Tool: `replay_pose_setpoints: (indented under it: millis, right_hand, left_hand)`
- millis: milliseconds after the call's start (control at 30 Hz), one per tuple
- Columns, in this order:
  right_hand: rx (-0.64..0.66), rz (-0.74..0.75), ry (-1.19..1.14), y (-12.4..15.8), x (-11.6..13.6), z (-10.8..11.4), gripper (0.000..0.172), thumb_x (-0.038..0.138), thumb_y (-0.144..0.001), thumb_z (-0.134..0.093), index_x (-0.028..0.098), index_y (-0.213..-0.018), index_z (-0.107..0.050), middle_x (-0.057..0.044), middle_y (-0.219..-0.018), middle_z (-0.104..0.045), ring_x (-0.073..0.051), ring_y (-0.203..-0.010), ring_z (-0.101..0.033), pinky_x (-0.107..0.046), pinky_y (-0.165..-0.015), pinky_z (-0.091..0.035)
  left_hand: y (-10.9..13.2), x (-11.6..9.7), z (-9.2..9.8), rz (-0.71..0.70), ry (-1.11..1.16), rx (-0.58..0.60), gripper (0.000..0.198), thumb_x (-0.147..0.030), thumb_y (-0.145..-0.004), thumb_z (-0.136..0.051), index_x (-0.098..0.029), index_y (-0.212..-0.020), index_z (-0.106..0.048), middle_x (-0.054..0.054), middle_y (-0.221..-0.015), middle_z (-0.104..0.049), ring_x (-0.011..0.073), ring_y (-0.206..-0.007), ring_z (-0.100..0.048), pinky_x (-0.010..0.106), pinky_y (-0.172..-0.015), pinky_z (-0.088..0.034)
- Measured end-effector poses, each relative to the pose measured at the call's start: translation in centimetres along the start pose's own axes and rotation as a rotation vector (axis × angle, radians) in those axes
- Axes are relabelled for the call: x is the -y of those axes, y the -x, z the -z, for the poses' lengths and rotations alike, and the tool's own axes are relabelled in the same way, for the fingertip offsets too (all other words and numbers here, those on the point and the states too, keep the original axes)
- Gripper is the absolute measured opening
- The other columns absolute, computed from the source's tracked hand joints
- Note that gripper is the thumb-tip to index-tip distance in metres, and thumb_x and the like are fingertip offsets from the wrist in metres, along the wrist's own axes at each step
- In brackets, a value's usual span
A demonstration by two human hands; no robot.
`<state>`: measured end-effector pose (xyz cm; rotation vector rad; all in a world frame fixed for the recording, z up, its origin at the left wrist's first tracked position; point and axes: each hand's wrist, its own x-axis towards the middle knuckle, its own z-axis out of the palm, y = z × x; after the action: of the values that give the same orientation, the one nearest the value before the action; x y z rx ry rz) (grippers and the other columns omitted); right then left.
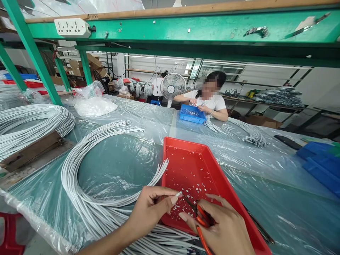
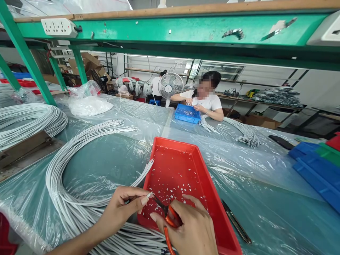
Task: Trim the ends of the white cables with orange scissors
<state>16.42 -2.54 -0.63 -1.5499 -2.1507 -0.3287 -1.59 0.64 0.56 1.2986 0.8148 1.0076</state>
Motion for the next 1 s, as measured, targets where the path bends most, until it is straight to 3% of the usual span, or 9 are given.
replay_pose_setpoints:
  millis: [133,267,567,700,867,1000]
  right_hand:
    - [0.002,-0.015,-0.012,-0.2,0.3,0.0,0.042,0.045,-0.073,-0.055,0.02,-0.051,-0.03,0.006,-0.041,-0.036,-0.015,-0.052,-0.054,-0.027,-0.068,-0.042]
    - [0.011,-0.001,-0.007,-0.3,0.4,0.1,0.042,0.046,-0.074,-0.055,0.02,-0.051,-0.032,0.005,-0.04,-0.04,-0.016,-0.054,-0.057,-0.027,-0.068,-0.042]
    - [0.009,0.008,0.014,-0.4,0.4,0.3,0.041,0.042,-0.075,-0.053,0.02,-0.051,-0.029,0.007,-0.042,-0.032,-0.011,-0.043,-0.043,-0.024,-0.066,-0.04]
    - [0.014,0.002,0.028,-0.2,0.3,0.3,0.041,0.043,-0.076,-0.052,0.02,-0.05,-0.029,0.006,-0.041,-0.033,-0.012,-0.045,-0.044,-0.023,-0.063,-0.039]
    - [0.051,-0.015,0.031,0.1,0.4,0.5,0.043,0.046,-0.076,-0.052,0.02,-0.049,-0.03,0.004,-0.041,-0.04,-0.012,-0.046,-0.046,-0.021,-0.051,-0.033]
    - [0.099,-0.101,0.019,0.2,1.0,0.5,0.046,0.053,-0.078,-0.047,0.02,-0.049,-0.033,0.002,-0.043,-0.045,-0.015,-0.051,-0.049,-0.021,-0.047,-0.029]
  left_hand:
    - [0.0,0.1,0.0,0.024,0.006,0.032,0.023,-0.03,-0.075,-0.06,-0.012,-0.081,-0.074,0.003,-0.057,-0.057,0.0114,-0.051,-0.041,0.024,-0.051,-0.032]
    - [0.1,0.3,0.0,0.011,-0.036,0.021,0.024,-0.032,-0.075,-0.06,-0.011,-0.072,-0.071,0.001,-0.053,-0.051,0.0106,-0.05,-0.038,0.023,-0.049,-0.029]
    - [0.1,0.2,0.3,-0.116,-0.191,0.108,0.032,-0.031,-0.082,-0.051,-0.008,-0.065,-0.067,-0.001,-0.051,-0.048,0.0086,-0.05,-0.03,0.023,-0.045,-0.023]
    - [0.0,0.0,0.4,-0.101,-0.179,0.162,0.033,-0.03,-0.083,-0.049,-0.008,-0.066,-0.068,0.002,-0.055,-0.057,0.0095,-0.051,-0.039,0.022,-0.048,-0.028]
    - [-0.2,0.4,0.2,-0.089,-0.192,0.011,0.022,-0.026,-0.073,-0.062,-0.007,-0.069,-0.07,0.008,-0.061,-0.066,0.0141,-0.055,-0.052,0.023,-0.051,-0.038]
    - [0.1,1.0,0.1,-0.349,-0.416,-0.081,0.016,-0.018,-0.077,-0.057,-0.01,-0.071,-0.07,0.008,-0.063,-0.068,0.0136,-0.054,-0.056,0.022,-0.051,-0.041]
